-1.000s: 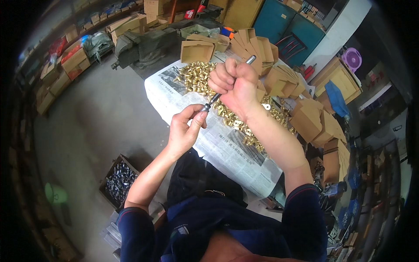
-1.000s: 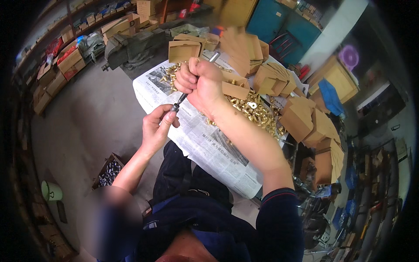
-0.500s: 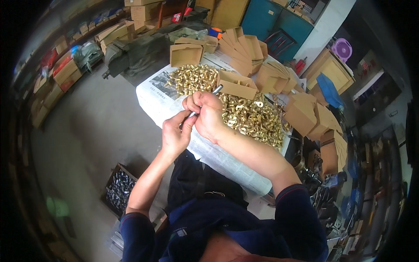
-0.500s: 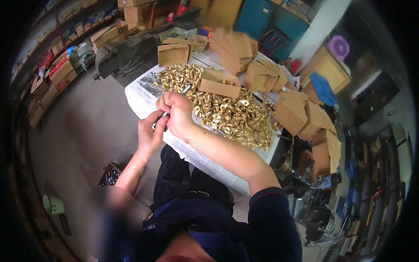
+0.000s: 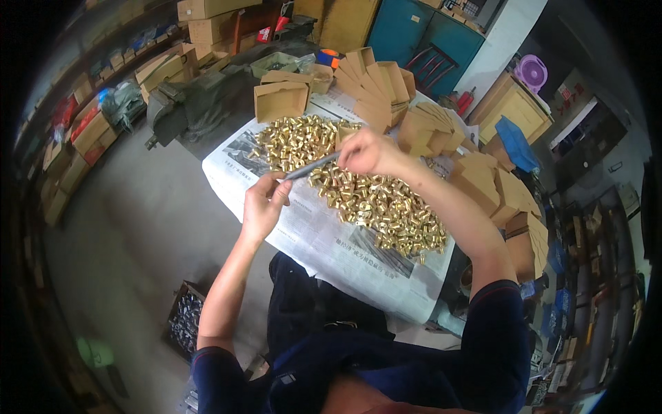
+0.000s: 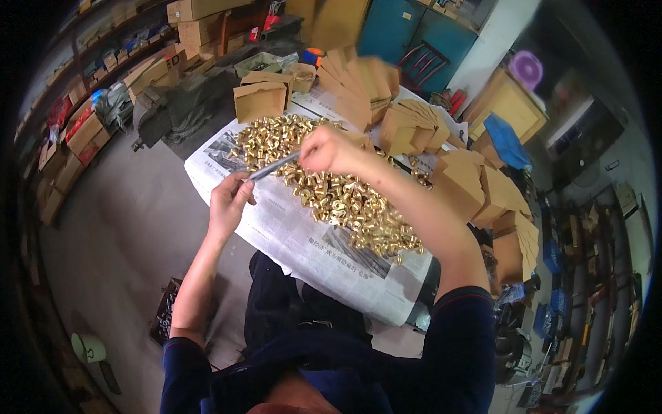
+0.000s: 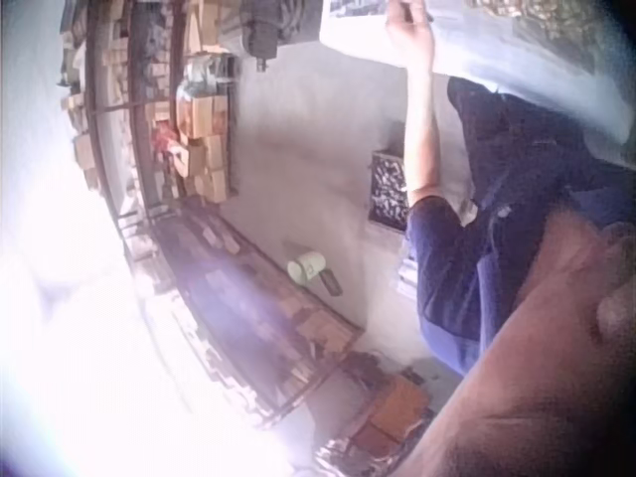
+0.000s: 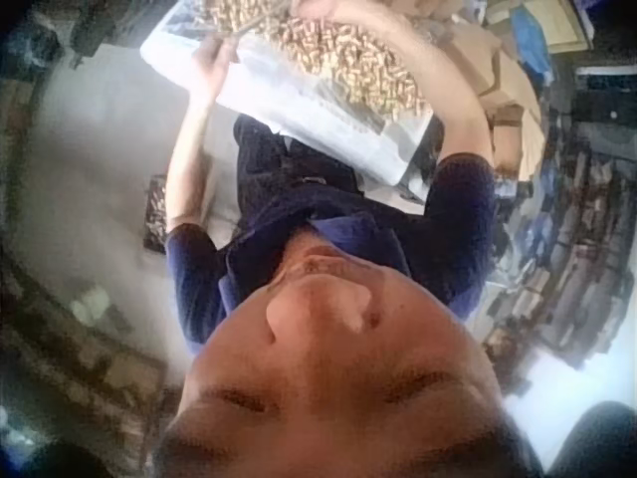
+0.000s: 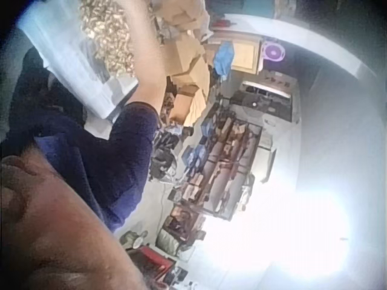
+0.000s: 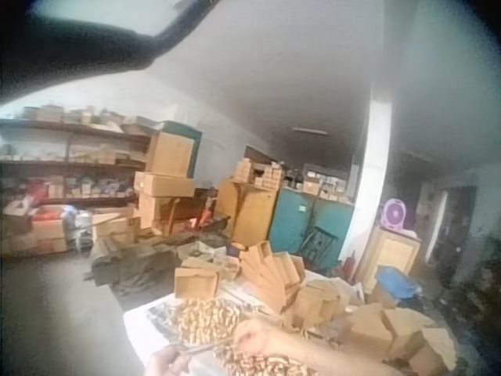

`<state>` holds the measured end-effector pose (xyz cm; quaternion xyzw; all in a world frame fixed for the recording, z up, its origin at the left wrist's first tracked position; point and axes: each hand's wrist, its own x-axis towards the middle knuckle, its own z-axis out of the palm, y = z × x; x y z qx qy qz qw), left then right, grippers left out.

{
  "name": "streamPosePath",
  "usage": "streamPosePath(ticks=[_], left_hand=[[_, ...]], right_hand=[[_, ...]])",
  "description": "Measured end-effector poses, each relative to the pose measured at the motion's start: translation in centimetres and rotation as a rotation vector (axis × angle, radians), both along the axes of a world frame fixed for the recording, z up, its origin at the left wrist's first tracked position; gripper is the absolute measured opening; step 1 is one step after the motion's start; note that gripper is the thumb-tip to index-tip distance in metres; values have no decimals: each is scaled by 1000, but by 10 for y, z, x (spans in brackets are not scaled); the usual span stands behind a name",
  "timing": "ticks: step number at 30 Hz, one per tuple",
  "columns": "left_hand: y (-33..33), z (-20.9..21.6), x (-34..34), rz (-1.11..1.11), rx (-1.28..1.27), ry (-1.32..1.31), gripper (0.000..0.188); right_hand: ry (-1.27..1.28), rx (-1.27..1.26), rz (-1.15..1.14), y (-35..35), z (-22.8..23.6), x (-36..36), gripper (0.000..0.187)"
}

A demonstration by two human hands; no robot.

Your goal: The person labels small cardboard boxes with a pen, then opens a box and places brass-colored metal parts into it one by one. The workspace includes a large pile of similar parts on a table covered with newspaper.

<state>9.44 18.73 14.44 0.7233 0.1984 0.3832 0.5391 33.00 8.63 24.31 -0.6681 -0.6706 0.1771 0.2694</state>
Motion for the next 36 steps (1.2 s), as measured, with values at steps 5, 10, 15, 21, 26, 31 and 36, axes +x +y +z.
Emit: streamPosePath(ticks=[5,10,15,21,26,31,36], left_hand=[[12,-43,14,-67,-37,118,17],[-3,-63,17,-132,27,306,20],[6,-49,24,-199,-80,308,28],[26,-6,89,-247,-366,263,61],[20,11,146,-268,-453,384,87],[13,-8,174,-152,-497,334,73],[21,-11,177,-231,-752,238,51]], right_hand=[[202,105,-333,28,-15,91,12],[-157,239,-289,57,-29,134,22],[69,235,-472,55,-19,103,23],[-292,124,-775,-37,-48,18,17],[-304,113,-719,-60,-96,48,15],[-371,130,-579,-58,-95,38,31],[-316,380,-489,-60,-104,20,36]])
